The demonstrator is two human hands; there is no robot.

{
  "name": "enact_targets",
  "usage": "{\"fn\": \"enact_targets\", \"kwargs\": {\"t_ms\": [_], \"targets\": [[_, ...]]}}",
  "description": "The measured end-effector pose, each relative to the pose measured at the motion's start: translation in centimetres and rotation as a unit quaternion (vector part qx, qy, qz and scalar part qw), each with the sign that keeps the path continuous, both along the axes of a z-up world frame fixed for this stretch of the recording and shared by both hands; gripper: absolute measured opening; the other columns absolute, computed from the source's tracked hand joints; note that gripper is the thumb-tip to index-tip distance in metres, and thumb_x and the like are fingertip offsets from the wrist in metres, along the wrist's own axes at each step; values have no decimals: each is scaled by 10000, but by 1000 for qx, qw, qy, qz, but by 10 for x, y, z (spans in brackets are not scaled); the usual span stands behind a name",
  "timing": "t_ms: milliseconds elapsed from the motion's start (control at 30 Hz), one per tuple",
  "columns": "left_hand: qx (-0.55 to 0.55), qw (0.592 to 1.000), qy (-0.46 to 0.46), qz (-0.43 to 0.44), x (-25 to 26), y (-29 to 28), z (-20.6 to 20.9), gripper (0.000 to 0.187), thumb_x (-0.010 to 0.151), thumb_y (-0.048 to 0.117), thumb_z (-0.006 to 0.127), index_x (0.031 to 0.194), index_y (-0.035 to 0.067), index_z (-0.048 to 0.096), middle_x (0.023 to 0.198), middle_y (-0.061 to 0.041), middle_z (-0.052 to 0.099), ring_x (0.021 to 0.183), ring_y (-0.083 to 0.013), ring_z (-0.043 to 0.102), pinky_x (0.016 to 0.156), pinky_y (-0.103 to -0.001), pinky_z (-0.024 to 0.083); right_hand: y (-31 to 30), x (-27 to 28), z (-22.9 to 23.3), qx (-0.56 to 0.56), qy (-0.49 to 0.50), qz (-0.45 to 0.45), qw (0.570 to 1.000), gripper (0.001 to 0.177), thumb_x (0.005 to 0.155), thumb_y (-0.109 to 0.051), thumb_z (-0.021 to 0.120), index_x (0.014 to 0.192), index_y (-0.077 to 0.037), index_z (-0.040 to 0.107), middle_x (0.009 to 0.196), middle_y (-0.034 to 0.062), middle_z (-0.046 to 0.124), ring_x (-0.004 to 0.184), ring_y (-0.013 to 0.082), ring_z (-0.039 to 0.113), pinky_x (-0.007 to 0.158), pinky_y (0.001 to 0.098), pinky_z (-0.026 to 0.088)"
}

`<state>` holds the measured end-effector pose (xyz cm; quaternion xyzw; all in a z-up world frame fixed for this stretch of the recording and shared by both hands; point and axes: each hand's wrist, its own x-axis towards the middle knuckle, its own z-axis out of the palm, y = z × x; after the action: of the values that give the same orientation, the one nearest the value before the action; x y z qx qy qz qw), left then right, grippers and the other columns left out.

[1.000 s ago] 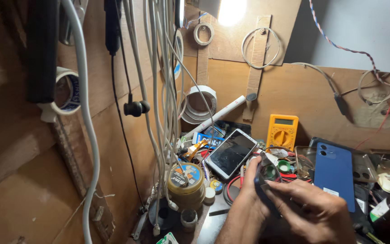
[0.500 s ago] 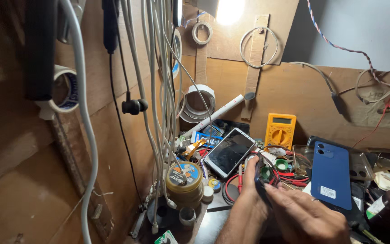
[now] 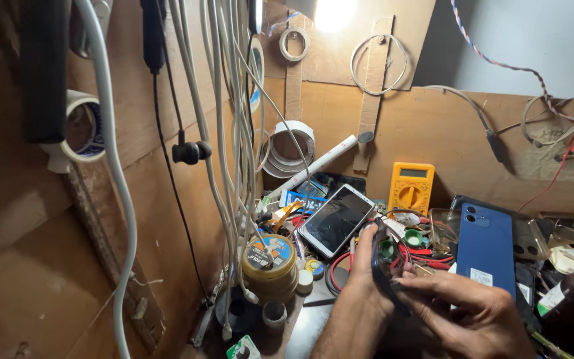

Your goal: The person holds a disassembled smartphone and uses a small metal tool to pry and separate the screen from the phone's frame. They repeatedly work along the edges of the device to loosen the casing.

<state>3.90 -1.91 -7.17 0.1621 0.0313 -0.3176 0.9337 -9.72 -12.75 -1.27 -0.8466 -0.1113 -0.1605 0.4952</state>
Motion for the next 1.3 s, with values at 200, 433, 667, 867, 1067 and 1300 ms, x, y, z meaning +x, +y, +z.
{"fn": "enact_targets", "kwargs": {"t_ms": [200,433,667,867,1067,1300], "targets": [[11,998,54,-14,-4,1,1,635,881,725,603,966,98,651,689,-112,581,534,-210,538,437,-300,472,3,-7,3,-195,-352,29,915,308,785,-32,738,1091,-75,743,1091,77,759,1036,128,741,873,225,572],[69,997,45,-13,-2,3,0,742,836,801,594,835,58,581,586,-103,517,499,-217,515,417,-312,449,8,-9,-11,-12,-205,19,978,370,782,63,768,1141,-23,791,1051,103,795,995,135,756,893,245,588],[53,997,24,-58,-2,3,-1,775,826,869,466,749,98,494,544,-27,403,452,-159,405,387,-278,335,3,-7,-9,10,-140,33,990,276,784,97,742,1039,17,812,1050,114,812,1014,153,785,928,278,581],[-42,993,-59,-97,2,11,-2,754,865,839,389,750,104,512,528,-4,421,412,-130,380,367,-260,332,-7,-10,-9,-30,-119,30,992,265,749,70,775,997,-6,829,1000,90,804,1000,147,808,893,280,616],[-10,996,49,-68,-6,13,5,764,839,853,488,773,93,524,591,-48,479,484,-167,430,424,-283,360,-23,-8,-12,-119,-145,56,981,289,803,21,784,1074,-62,840,961,21,786,890,109,776,776,240,621],[-27,996,67,-48,-17,13,21,750,812,831,553,736,86,504,617,-72,510,498,-184,437,447,-308,378,-23,-16,-1,-353,-366,17,861,433,627,-22,754,1060,-21,750,905,58,766,807,183,761,686,322,615]]}}
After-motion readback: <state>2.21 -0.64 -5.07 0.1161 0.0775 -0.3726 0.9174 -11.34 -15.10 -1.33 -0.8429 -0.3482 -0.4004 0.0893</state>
